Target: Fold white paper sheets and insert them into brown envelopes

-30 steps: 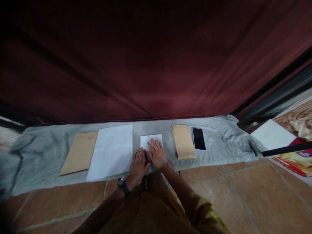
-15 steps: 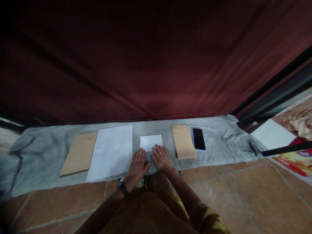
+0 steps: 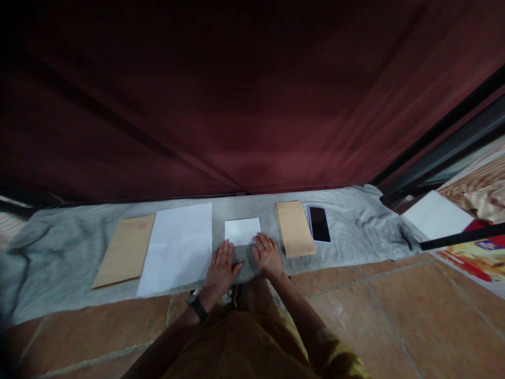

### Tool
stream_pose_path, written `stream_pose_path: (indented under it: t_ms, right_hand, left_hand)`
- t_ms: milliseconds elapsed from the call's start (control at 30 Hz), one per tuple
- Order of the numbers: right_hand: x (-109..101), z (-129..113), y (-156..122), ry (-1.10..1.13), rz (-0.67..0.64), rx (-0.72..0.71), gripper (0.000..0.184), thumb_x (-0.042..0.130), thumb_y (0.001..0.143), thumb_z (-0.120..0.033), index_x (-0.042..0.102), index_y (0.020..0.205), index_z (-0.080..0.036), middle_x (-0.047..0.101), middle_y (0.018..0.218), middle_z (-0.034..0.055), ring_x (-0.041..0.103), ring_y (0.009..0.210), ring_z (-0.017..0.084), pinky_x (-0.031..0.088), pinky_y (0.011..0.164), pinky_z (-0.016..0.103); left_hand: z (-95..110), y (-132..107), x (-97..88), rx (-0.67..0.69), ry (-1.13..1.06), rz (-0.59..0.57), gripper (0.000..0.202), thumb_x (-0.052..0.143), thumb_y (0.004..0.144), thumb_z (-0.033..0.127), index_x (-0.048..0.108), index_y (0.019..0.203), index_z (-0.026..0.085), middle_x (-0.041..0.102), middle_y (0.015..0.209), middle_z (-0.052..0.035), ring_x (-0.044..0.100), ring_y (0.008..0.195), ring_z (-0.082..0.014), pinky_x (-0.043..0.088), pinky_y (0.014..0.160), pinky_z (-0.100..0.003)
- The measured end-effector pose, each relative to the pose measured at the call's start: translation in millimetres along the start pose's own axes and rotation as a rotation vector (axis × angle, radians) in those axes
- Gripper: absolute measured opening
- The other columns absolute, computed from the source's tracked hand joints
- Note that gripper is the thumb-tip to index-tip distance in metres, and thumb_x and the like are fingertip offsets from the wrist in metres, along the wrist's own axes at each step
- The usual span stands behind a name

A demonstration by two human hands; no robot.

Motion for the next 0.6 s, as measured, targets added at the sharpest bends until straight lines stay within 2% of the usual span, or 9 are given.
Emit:
stream_pose_path:
  t_ms: [167, 300, 367, 500, 600]
  right_hand:
    - [2, -11, 19, -0.032, -0.066, -0.04, 0.045, 0.043, 0.101, -0.026, 0.055, 0.143, -0.013, 0.051, 0.152, 0.0126, 0.047, 0.139, 0.027, 0.03, 0.119, 0.044]
    - [3, -21, 31, -0.066, -0.187, -0.082, 0.045, 0.044, 0.102, -0.029, 0.054, 0.143, -0.014, 0.05, 0.152, 0.0134, 0.05, 0.136, 0.026, 0.035, 0.117, 0.04]
    - [3, -25, 35, -0.089, -0.229, -0.096, 0.046, 0.045, 0.102, -0.03, 0.053, 0.144, -0.015, 0.049, 0.153, 0.0146, 0.05, 0.136, 0.027, 0.035, 0.116, 0.041]
    - [3, -28, 37, -0.121, -0.263, -0.087, 0.048, 0.046, 0.101, -0.026, 0.051, 0.146, -0.014, 0.047, 0.154, 0.0166, 0.048, 0.137, 0.029, 0.035, 0.116, 0.042]
    - [3, -30, 35, -0.124, -0.26, -0.074, 0.049, 0.048, 0.1, -0.027, 0.051, 0.147, -0.013, 0.046, 0.154, 0.0179, 0.047, 0.137, 0.03, 0.034, 0.116, 0.044]
  left_hand:
    - [-2, -1, 1.4, 0.003, -0.041, 0.002, 0.069, 0.046, 0.097, 0.045, 0.036, 0.152, 0.005, 0.035, 0.16, -0.0222, 0.03, 0.151, -0.0338, 0.033, 0.12, -0.053]
    - [-8, 4, 0.3, -0.073, -0.324, 0.031, 0.058, 0.045, 0.097, 0.034, 0.042, 0.149, 0.009, 0.038, 0.159, -0.0199, 0.034, 0.149, -0.0323, 0.035, 0.119, -0.056]
    - [-12, 11, -1.5, -0.203, -0.569, 0.056, 0.054, 0.047, 0.094, 0.027, 0.046, 0.146, 0.012, 0.041, 0.159, -0.0173, 0.037, 0.147, -0.0307, 0.034, 0.119, -0.055]
    - [-19, 30, -2.9, -0.639, -1.178, 0.157, 0.045, 0.061, 0.079, 0.017, 0.064, 0.124, 0.017, 0.058, 0.143, -0.0135, 0.045, 0.142, -0.0304, 0.031, 0.122, -0.051]
    - [-18, 46, -4.7, -0.731, -1.376, 0.18, 0.038, 0.064, 0.074, 0.014, 0.067, 0.112, 0.019, 0.069, 0.124, -0.0107, 0.058, 0.126, -0.0288, 0.041, 0.114, -0.047]
Point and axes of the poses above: each hand's wrist, its own y-axis towards the middle knuckle, its own x-axis out of the palm, z = x × y, the point moved 4 cm from there along y, towards the middle knuckle
